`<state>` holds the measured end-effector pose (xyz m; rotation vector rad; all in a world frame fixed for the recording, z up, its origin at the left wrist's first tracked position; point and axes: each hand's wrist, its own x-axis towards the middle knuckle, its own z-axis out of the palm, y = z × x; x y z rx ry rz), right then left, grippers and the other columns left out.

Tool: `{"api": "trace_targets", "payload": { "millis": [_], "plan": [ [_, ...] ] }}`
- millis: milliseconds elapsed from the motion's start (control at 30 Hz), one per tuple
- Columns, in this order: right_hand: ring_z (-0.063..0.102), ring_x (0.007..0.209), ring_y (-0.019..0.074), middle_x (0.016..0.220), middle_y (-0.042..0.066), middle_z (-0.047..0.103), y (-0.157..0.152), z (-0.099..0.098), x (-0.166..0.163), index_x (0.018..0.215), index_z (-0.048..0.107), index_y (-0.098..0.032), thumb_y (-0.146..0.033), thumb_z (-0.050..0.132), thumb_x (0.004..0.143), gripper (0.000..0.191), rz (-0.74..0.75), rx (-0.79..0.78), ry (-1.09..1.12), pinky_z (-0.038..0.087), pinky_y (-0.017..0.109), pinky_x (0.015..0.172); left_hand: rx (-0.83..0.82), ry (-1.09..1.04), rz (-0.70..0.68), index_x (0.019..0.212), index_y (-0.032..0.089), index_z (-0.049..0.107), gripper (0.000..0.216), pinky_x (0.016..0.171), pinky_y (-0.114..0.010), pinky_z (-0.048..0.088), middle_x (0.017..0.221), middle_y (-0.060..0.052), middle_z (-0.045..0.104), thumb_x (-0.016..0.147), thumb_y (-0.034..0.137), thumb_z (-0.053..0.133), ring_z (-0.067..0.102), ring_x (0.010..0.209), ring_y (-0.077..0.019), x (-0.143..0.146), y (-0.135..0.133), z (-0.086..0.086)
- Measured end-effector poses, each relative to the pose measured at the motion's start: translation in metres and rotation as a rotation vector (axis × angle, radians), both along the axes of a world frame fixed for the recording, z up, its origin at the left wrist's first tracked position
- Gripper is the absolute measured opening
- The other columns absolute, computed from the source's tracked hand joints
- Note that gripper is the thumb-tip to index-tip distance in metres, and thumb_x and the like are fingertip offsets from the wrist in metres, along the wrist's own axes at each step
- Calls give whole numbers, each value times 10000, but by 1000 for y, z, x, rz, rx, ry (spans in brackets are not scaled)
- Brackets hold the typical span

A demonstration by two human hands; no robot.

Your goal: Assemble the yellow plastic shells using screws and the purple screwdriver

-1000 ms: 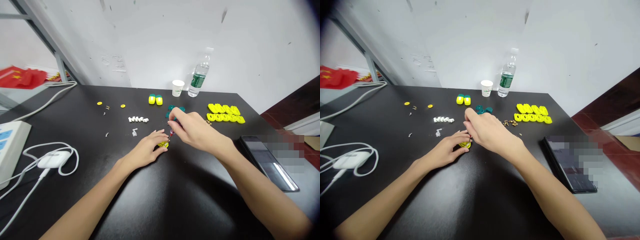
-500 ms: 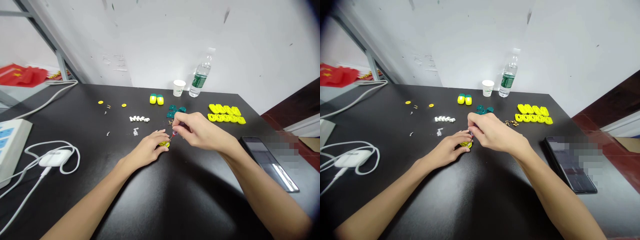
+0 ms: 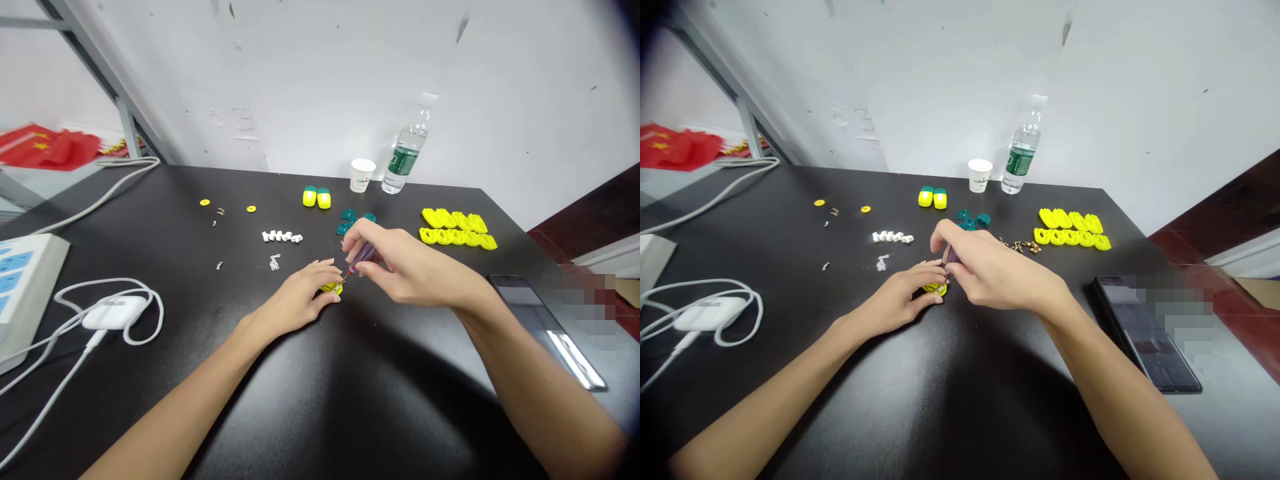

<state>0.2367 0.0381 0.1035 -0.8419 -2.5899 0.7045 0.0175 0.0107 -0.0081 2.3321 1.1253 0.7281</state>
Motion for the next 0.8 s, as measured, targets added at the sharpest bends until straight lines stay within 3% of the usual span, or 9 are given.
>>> {"api": "trace_targets", "payload": {
  "millis": [100, 200, 333, 533, 667, 800],
  "plan": [
    [623, 834, 163, 941, 27, 667, 1, 2, 1, 1044, 526, -209, -82, 492, 879, 212, 26, -64, 24, 461, 279, 703, -2, -6, 7, 1184, 206, 645, 261, 1175, -513, 358, 1303, -76, 662, 927, 250, 628, 484, 1373, -273, 0, 0, 0],
    [633, 819, 158, 929, 23, 677, 2, 2, -2, 1017, 534, -211, -171, 533, 912, 113, 12, -101, 76, 468, 264, 681, 2, -1, 7, 1184, 208, 642, 257, 1158, -495, 388, 1294, -73, 663, 930, 245, 625, 494, 1363, -266, 0, -1, 1],
    [607, 717, 154, 813, 0, 658, 3, -5, -8, 1008, 522, -224, -312, 473, 987, 103, -150, 21, 87, 441, 281, 656, 37, 29, 24, 1184, 191, 638, 257, 1133, -457, 424, 1286, -80, 658, 936, 253, 619, 512, 1339, -252, 1, -3, 0],
    [569, 614, 146, 692, -37, 618, 4, -13, -11, 1040, 527, -228, -227, 619, 888, 178, -266, 129, 173, 430, 294, 647, 50, 31, 43, 1173, 198, 636, 250, 1113, -424, 444, 1264, -66, 665, 929, 256, 630, 530, 1315, -240, 1, -5, -2],
    [619, 623, 157, 692, -19, 667, 6, -15, -11, 897, 603, -218, -254, 693, 839, 113, -299, 46, 260, 465, 309, 641, 50, 35, 60, 1163, 207, 634, 243, 1107, -432, 446, 1268, -66, 661, 925, 255, 635, 531, 1311, -245, 2, -5, -1],
    [676, 708, 176, 823, 15, 728, 7, -14, -10, 1028, 712, -211, -210, 681, 836, 195, -275, -43, 294, 525, 340, 713, 51, 40, 56, 1155, 213, 631, 230, 1096, -423, 450, 1252, -60, 663, 930, 260, 628, 535, 1302, -241, 3, -5, -1]
  ]
}}
